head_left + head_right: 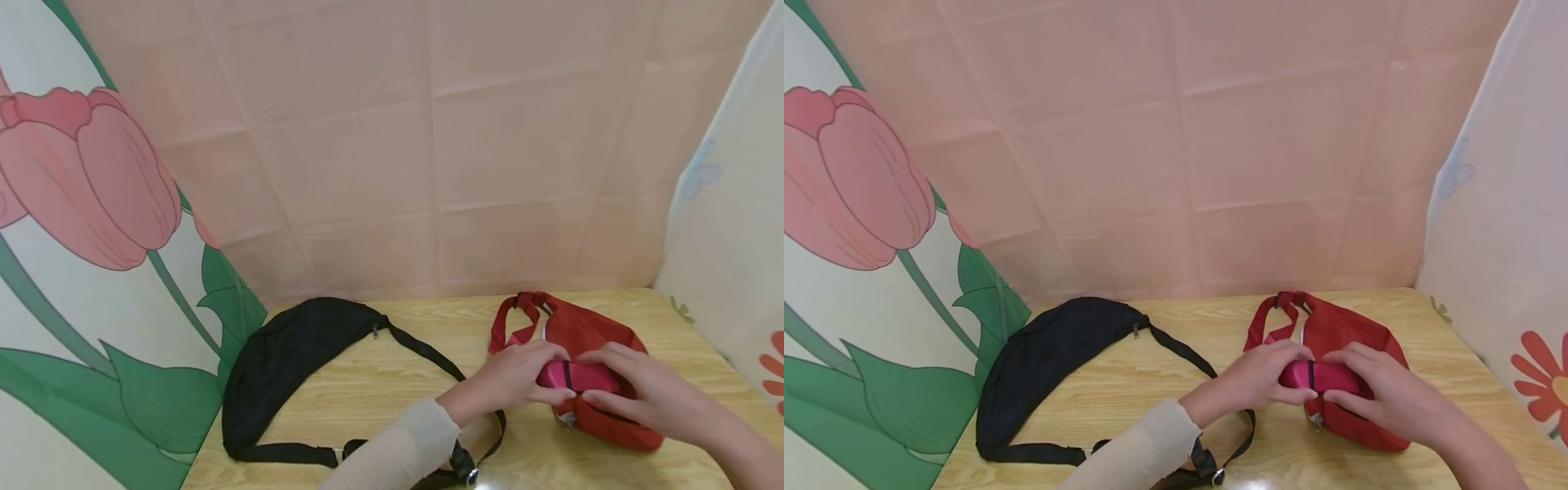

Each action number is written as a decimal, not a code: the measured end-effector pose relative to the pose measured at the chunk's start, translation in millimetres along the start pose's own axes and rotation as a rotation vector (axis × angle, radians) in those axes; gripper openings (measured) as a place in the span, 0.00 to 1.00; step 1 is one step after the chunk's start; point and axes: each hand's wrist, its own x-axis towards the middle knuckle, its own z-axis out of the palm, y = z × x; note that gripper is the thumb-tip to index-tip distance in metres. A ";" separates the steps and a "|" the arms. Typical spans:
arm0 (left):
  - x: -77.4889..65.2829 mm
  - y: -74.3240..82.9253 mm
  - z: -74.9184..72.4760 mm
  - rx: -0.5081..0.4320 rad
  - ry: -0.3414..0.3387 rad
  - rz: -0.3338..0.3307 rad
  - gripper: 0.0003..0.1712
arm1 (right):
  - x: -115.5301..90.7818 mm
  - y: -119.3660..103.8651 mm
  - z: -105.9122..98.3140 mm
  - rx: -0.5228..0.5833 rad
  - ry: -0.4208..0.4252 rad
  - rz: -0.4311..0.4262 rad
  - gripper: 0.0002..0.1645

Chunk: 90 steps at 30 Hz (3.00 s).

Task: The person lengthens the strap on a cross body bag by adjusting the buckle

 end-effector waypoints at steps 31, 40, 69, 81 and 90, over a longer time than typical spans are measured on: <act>-2.5 -3.2 -1.3 0.009 0.013 0.006 0.28 | 0.4 -0.4 0.5 -0.044 0.007 0.057 0.29; -4.8 -3.8 -1.8 0.012 0.022 -0.015 0.28 | -2.0 2.1 2.8 0.027 -0.035 0.077 0.25; -4.8 -5.4 -4.0 0.020 0.002 -0.049 0.29 | 3.3 2.0 4.1 -0.112 0.062 0.001 0.28; -6.2 -9.0 -2.5 0.009 0.000 -0.046 0.29 | 3.8 0.2 7.0 -0.052 0.040 0.000 0.30; -5.9 -8.3 -3.8 0.004 -0.003 -0.048 0.30 | 7.6 -3.8 9.7 -0.081 0.025 -0.021 0.29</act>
